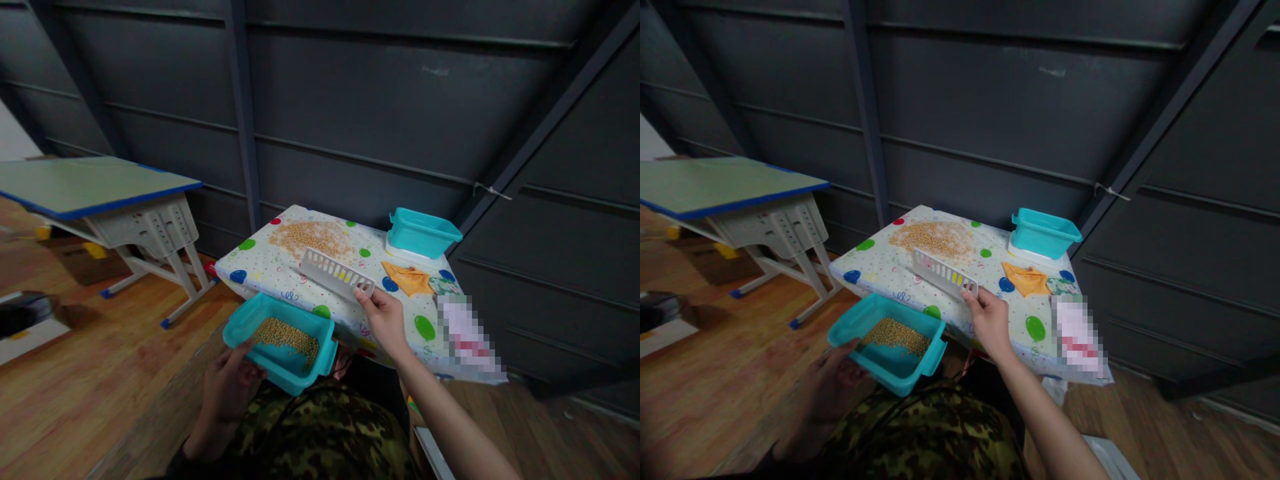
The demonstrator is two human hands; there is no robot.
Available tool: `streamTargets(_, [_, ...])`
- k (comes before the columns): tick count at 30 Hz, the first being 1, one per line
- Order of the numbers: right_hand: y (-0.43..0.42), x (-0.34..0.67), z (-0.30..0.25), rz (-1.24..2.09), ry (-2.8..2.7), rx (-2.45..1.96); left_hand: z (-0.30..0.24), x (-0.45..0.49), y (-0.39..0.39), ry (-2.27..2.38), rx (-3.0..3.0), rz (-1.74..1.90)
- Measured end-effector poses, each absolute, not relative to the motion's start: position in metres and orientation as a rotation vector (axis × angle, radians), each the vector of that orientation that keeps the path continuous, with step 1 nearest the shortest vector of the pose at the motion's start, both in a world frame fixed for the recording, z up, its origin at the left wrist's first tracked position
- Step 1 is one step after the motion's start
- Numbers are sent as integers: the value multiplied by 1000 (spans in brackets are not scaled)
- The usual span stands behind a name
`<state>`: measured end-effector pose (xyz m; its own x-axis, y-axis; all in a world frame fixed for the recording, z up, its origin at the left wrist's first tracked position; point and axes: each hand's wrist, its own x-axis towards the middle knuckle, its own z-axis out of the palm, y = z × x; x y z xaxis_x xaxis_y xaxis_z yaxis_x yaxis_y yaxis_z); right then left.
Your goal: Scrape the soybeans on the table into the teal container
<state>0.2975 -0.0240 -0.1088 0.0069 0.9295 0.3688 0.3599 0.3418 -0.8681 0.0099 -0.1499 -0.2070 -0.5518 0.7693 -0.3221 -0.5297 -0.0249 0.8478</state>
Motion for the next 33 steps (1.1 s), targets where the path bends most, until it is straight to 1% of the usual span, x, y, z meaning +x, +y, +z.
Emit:
streamTargets(3, [1, 294, -108, 603, -1536, -1223, -206, 11, -151, 1286, 254, 1751])
streamTargets(7, [17, 288, -110, 609, -1579, -1209, -205, 12, -153, 1289, 238, 1783])
streamTargets(22, [20, 287, -111, 651, -1669, -1214, -205, 10, -153, 1254, 203, 1769])
streamTargets(27, [14, 289, -111, 712, -1686, -1183, -211, 5, -149, 1255, 175, 1774])
streamTargets(33, [5, 292, -110, 784, -1698, -1150, -204, 9, -148, 1295, 187, 1790])
